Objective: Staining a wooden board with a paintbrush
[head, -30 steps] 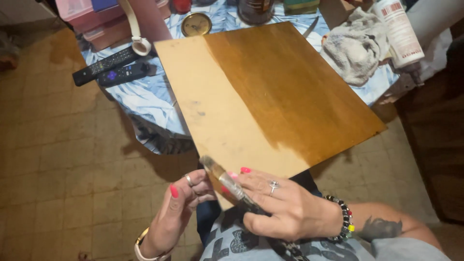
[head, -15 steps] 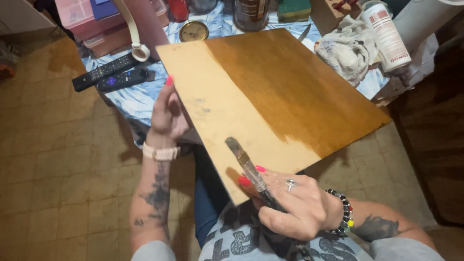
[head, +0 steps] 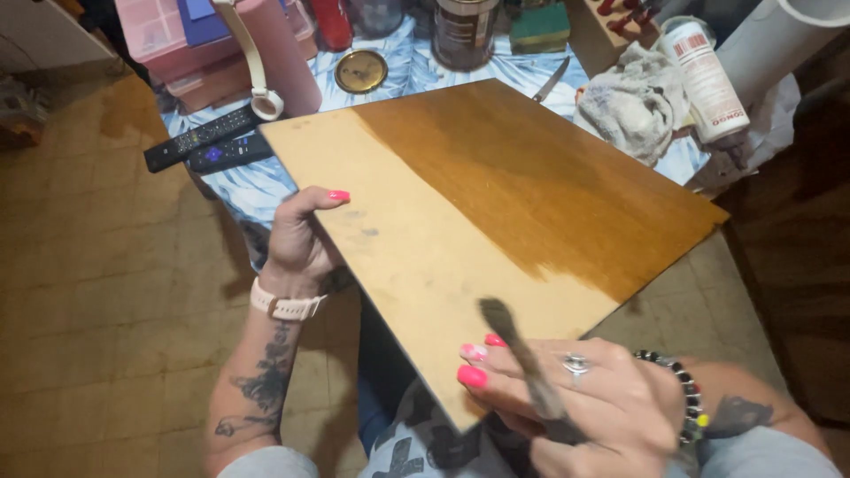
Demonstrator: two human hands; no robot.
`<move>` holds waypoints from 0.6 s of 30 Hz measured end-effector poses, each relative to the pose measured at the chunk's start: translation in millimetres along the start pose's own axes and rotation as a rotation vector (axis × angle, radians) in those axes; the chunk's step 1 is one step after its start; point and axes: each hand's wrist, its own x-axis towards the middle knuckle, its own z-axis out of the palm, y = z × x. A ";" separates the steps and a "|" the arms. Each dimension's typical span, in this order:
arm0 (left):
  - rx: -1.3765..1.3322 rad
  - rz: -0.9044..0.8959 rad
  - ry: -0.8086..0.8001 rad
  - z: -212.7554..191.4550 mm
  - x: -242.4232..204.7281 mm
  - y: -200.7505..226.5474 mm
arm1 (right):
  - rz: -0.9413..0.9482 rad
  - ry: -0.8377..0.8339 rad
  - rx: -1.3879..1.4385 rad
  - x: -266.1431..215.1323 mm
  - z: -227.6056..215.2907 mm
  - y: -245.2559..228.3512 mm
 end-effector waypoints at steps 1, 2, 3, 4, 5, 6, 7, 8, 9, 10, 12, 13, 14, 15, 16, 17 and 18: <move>-0.007 0.037 0.012 5.9 -8.2 -1.0 | 0.181 -0.126 0.004 -7.7 -4.9 -3.6; -0.006 0.036 0.018 8.7 -16.9 -2.9 | 0.184 -0.125 0.010 -0.8 -16.2 -11.6; 0.014 0.016 0.034 11.6 -25.4 -4.8 | 0.218 -0.130 0.048 6.1 -27.8 -19.3; 0.035 -0.002 0.051 15.0 -33.7 -6.6 | 0.250 -0.134 0.087 13.0 -39.7 -26.4; 0.036 -0.002 0.057 20.5 -42.9 -15.0 | 0.251 -0.133 0.093 -3.6 -48.0 -23.2; 0.052 0.098 0.129 26.1 -51.0 -23.4 | 0.327 -0.277 0.052 -19.8 -56.3 -19.7; 0.069 0.198 0.201 32.0 -59.1 -31.4 | 0.402 -0.423 0.010 -35.7 -64.5 -16.2; 0.069 0.200 0.197 36.5 -64.3 -43.6 | 0.400 -0.422 0.006 -51.2 -75.8 -14.4; 0.036 0.255 0.272 41.1 -69.5 -55.8 | 0.604 -0.455 0.091 -66.5 -87.2 -12.7; -0.001 0.313 0.348 45.8 -74.8 -69.0 | 0.807 -0.486 0.177 -81.9 -99.5 -10.3; 0.005 0.364 0.447 30.9 -76.8 -101.5 | 1.036 -0.191 0.402 -108.3 -96.7 -10.5; 0.014 0.411 0.549 23.1 -78.6 -117.8 | 1.246 0.128 0.628 -122.0 -94.6 -11.2; 0.015 0.410 0.549 2.4 -82.2 -134.2 | 1.246 0.129 0.629 -112.1 -93.0 -7.9; 0.490 0.560 0.413 -18.3 -85.9 -150.3 | 0.876 0.041 0.245 -101.9 -91.3 -4.6; 0.965 0.692 0.259 -39.4 -91.2 -166.6 | 0.498 -0.031 -0.126 -91.8 -89.3 -1.9; 0.966 0.689 0.261 -45.8 -90.8 -173.2 | 0.501 -0.031 -0.123 -97.8 -86.0 3.7; 1.223 0.813 0.121 -52.1 -88.1 -179.1 | 0.464 0.031 -0.142 -103.3 -83.2 11.3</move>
